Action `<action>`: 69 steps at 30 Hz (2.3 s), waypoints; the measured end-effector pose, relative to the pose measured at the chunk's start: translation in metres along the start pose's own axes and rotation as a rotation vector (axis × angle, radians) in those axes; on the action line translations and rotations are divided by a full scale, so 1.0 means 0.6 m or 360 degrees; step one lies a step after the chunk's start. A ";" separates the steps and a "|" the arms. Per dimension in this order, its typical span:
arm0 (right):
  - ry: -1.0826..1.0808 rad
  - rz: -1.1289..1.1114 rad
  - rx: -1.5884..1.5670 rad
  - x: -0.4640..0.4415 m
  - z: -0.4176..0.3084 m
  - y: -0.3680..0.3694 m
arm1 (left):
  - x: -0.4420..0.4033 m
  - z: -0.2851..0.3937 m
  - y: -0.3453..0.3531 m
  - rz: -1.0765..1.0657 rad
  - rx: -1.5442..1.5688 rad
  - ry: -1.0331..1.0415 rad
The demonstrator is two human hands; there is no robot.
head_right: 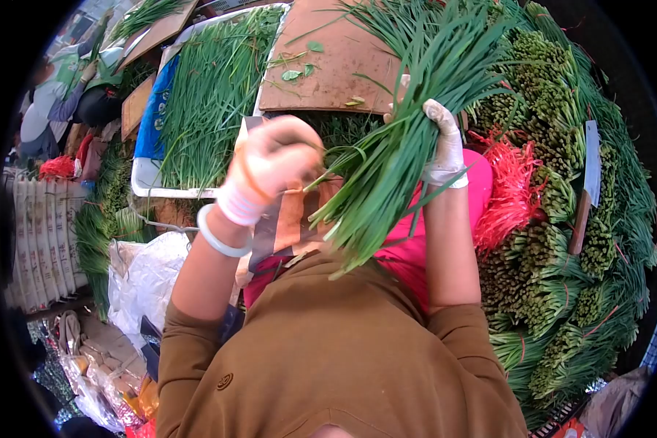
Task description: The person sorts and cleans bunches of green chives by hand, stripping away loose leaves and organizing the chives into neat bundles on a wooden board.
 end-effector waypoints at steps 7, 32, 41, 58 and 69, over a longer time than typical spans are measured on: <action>0.0008 0.0010 -0.0286 0.000 -0.022 -0.018 | 0.023 -0.027 -0.044 0.0020 -0.0065 -0.0074; -0.0078 -0.0501 -0.0548 -0.051 -0.163 -0.023 | -0.071 -0.183 0.130 -0.0701 -0.1425 -0.0060; -0.0119 -0.0393 0.0636 -0.175 -0.343 0.000 | -0.185 -0.118 0.000 0.0269 -0.1398 0.0419; -0.0043 -0.0387 0.3509 -0.448 -0.030 -0.221 | -0.501 -0.115 -0.278 0.0999 -0.1911 0.0000; -0.0806 -0.0850 0.2089 -0.388 -0.077 0.016 | -0.088 -0.166 0.083 -0.1018 -0.1628 0.0569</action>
Point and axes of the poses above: each hand's wrist, its own x-axis away from the middle knuckle, its own y-axis out of the palm, z = x × y, the point moved 3 cm from there along -x, towards the middle knuckle, and after that the axes turned 14 degrees about -y, right-handed, at the moved point
